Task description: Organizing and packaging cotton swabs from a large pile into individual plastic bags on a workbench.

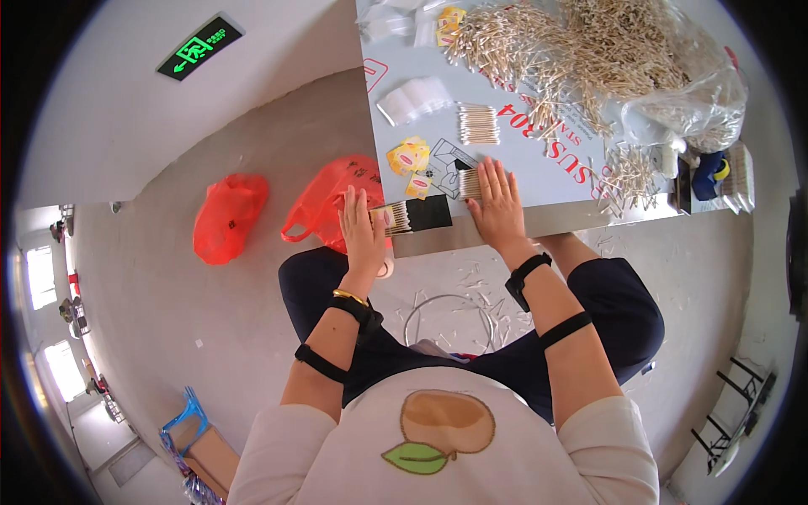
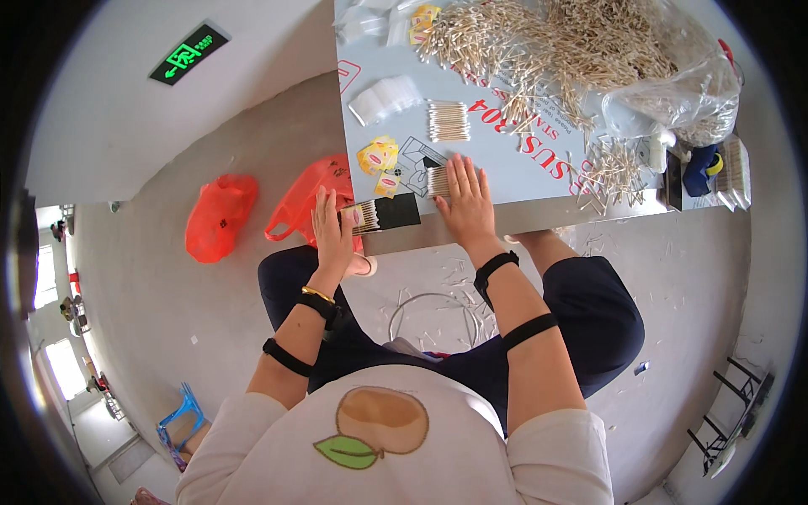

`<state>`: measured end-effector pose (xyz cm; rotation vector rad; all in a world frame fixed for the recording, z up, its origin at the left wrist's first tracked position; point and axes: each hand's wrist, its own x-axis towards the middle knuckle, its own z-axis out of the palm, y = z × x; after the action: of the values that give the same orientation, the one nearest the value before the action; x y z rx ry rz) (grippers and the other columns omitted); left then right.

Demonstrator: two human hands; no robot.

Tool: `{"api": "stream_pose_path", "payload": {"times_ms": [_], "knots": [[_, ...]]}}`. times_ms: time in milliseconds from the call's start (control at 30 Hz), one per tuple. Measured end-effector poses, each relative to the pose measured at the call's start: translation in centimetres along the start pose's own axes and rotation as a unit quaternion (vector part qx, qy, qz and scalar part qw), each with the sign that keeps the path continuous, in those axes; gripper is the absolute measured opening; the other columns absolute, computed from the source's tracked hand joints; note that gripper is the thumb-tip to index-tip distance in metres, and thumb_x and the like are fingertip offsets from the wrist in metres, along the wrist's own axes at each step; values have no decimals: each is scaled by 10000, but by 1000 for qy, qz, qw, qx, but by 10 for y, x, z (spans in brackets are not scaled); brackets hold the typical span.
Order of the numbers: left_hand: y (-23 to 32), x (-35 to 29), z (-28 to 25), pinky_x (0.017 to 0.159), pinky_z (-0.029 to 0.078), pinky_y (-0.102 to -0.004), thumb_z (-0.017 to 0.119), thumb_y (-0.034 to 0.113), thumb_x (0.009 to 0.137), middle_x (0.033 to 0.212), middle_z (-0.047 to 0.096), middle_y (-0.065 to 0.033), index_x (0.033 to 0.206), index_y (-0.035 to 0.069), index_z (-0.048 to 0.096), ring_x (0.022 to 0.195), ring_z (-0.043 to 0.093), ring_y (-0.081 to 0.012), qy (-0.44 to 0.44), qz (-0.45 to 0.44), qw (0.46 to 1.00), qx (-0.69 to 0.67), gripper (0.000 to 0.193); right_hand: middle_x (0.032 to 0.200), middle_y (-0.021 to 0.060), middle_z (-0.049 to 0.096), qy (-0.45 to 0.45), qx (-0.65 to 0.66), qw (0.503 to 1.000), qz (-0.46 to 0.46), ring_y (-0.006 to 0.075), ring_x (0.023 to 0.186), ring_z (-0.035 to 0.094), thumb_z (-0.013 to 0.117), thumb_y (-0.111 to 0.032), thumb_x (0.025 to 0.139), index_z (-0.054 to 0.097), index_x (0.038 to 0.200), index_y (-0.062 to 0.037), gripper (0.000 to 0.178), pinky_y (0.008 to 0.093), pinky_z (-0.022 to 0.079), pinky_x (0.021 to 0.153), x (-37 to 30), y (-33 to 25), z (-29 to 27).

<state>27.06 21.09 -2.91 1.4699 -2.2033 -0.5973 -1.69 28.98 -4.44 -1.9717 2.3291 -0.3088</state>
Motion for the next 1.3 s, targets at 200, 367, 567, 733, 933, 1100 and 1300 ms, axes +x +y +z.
{"api": "stream_pose_path", "payload": {"times_ms": [200,367,567,733,933,1100,1300], "knots": [[-16,4,18,1029,453,-480,482,368,1122,1301,600,-251,1309,-2,544,1229,570,-428,20,-100,981,-167,419,1737,136,272,11,43,998,-34,317,1617,223,597,-394,1022,275,1659,-24,805,525,161,1315,-17,-45,8],[-12,7,37,742,476,-490,487,438,1124,820,615,-222,964,-2,553,804,623,-430,34,-177,966,-185,473,1737,149,266,6,82,996,-36,332,1619,213,558,-388,1038,269,1656,-10,780,528,159,1311,-24,-77,12],[-38,7,54,738,479,-346,469,463,1138,844,604,-70,958,-12,609,791,530,-146,2,-232,919,-320,527,1733,157,271,4,79,996,-43,334,1617,221,547,-403,1044,272,1655,-6,778,527,161,1311,-21,-88,12],[-28,7,55,710,446,-328,462,454,1140,822,548,-34,925,7,582,776,489,-125,5,-222,904,-364,510,1723,161,293,2,92,994,-53,334,1612,235,565,-402,1033,278,1652,-5,789,524,165,1310,-21,-102,14],[-28,8,53,692,441,-319,452,454,1145,820,530,-10,914,30,577,771,484,-109,9,-210,908,-363,499,1712,164,314,2,122,990,-66,338,1603,257,637,-333,984,280,1651,-1,826,530,176,1305,-16,-124,19],[-32,8,48,708,469,-429,438,449,1140,788,580,-173,912,-25,563,735,544,-266,20,-207,926,-315,541,1716,171,301,-5,117,991,-66,341,1608,244,636,-304,971,284,1646,8,823,539,173,1304,-15,-133,19],[-14,11,38,717,488,-517,437,428,1133,857,650,-283,955,-30,588,817,643,-471,56,-158,962,-214,514,1722,174,286,-4,94,993,-64,349,1608,240,596,-320,989,324,1626,28,775,541,172,1305,-17,-133,21]]}}
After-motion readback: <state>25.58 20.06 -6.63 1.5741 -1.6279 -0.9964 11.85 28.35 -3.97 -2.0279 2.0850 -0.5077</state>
